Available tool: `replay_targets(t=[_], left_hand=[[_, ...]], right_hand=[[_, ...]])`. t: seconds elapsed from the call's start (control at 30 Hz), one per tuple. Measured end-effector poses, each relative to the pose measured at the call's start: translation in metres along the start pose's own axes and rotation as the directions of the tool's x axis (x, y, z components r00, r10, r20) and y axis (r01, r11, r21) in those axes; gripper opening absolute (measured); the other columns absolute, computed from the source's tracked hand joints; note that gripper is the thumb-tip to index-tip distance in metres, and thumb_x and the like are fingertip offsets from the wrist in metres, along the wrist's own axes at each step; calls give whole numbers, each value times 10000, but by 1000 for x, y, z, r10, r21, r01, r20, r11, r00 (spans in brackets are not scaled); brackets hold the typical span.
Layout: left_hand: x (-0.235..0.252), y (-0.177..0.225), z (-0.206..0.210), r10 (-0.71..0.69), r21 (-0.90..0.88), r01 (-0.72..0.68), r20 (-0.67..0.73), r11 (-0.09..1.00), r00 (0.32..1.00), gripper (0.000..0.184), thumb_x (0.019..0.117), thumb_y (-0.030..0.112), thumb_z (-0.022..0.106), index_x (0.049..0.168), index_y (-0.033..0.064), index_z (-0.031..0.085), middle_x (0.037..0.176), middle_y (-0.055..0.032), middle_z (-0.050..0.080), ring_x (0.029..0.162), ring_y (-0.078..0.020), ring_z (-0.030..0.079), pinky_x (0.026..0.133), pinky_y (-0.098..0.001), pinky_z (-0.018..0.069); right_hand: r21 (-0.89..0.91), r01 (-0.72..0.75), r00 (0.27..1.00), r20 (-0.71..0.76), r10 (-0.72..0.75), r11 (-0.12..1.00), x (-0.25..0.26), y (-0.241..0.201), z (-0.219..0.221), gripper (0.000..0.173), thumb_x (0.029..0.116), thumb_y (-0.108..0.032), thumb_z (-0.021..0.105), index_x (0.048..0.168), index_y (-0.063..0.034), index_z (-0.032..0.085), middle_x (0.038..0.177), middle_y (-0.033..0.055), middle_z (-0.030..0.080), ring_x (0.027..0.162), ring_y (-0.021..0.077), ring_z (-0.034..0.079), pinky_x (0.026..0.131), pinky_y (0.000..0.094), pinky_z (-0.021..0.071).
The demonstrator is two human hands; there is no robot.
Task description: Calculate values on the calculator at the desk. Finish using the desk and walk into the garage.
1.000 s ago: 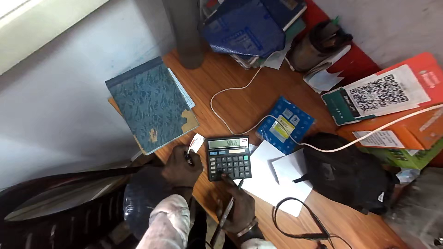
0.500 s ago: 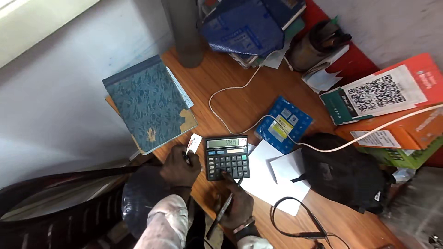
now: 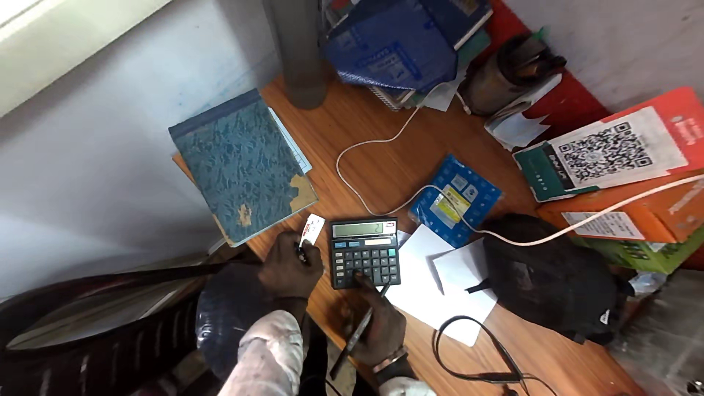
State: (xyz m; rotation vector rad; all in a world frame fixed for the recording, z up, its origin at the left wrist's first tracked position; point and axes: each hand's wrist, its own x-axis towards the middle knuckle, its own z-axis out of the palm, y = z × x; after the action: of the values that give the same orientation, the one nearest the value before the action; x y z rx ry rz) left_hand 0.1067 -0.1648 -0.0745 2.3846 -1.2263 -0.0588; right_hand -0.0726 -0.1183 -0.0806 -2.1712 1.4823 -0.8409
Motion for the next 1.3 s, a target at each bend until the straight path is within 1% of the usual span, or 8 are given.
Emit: replay_targets(t=[0.13,0.33,0.57,0.8,0.97,1.17,1.23,1.3], left_hand=[[0,1,2,13,20,-12,-34,1000,999,282,890,305,536,930,52,655,807,-138,684,672,-327,675,522,-517,495],[-1,1,2,5,11,-5,-44,1000,999,292,906,310,531,941,47,655,804,-136,684,670,-318,673,530,-515,498],[1,3,-1,-31,13,31,-21,999,999,297,925,316,527,965,47,648,761,-123,669,633,-320,657,509,-509,482],[1,3,-1,-34,-1,34,-21,999,999,285,911,303,541,962,43,649,745,-128,665,626,-324,659,507,-519,482],[1,2,-1,-31,1,31,-17,1000,999,287,914,299,543,955,37,651,740,-127,668,631,-327,667,511,-521,493],[1,2,-1,-11,-2,11,-28,1000,1000,287,921,302,531,954,42,647,750,-128,667,634,-320,663,515,-509,491],[0,2,0,-4,-2,4,-42,1000,999,281,923,298,533,952,42,646,754,-131,666,637,-321,660,519,-504,492],[1,3,0,-3,-4,3,-45,1000,999,278,921,293,536,950,40,647,759,-134,670,641,-324,662,522,-504,493]], right_hand=[[58,11,1000,-19,-10,998,2,0,-1,392,913,-422,575,1167,-127,622,1170,87,760,781,171,738,604,313,588],[58,-23,1000,-6,23,998,11,-8,1,444,898,-421,613,1172,-71,615,1185,120,747,807,181,748,609,335,606],[-4,-78,995,54,79,997,23,-18,-1,503,862,-425,644,1180,-35,627,1227,108,738,763,173,750,550,352,598],[-81,-111,984,132,121,990,30,-25,-3,577,761,-421,706,1178,-24,661,1229,90,738,770,198,748,535,373,587],[-80,-148,974,158,159,986,30,-28,-5,603,758,-422,725,1205,-22,662,1262,89,725,800,200,754,560,386,603],[58,-54,995,86,49,997,6,-18,-15,517,896,-438,636,1212,-29,621,1241,151,718,901,184,748,720,321,629],[61,-31,998,65,27,998,-4,-16,-18,540,898,-455,612,1245,-41,602,1223,152,723,855,183,733,685,313,607],[60,-21,999,51,18,998,-13,-15,-21,515,907,-456,598,1237,-61,575,1214,150,726,874,189,742,668,310,608]])
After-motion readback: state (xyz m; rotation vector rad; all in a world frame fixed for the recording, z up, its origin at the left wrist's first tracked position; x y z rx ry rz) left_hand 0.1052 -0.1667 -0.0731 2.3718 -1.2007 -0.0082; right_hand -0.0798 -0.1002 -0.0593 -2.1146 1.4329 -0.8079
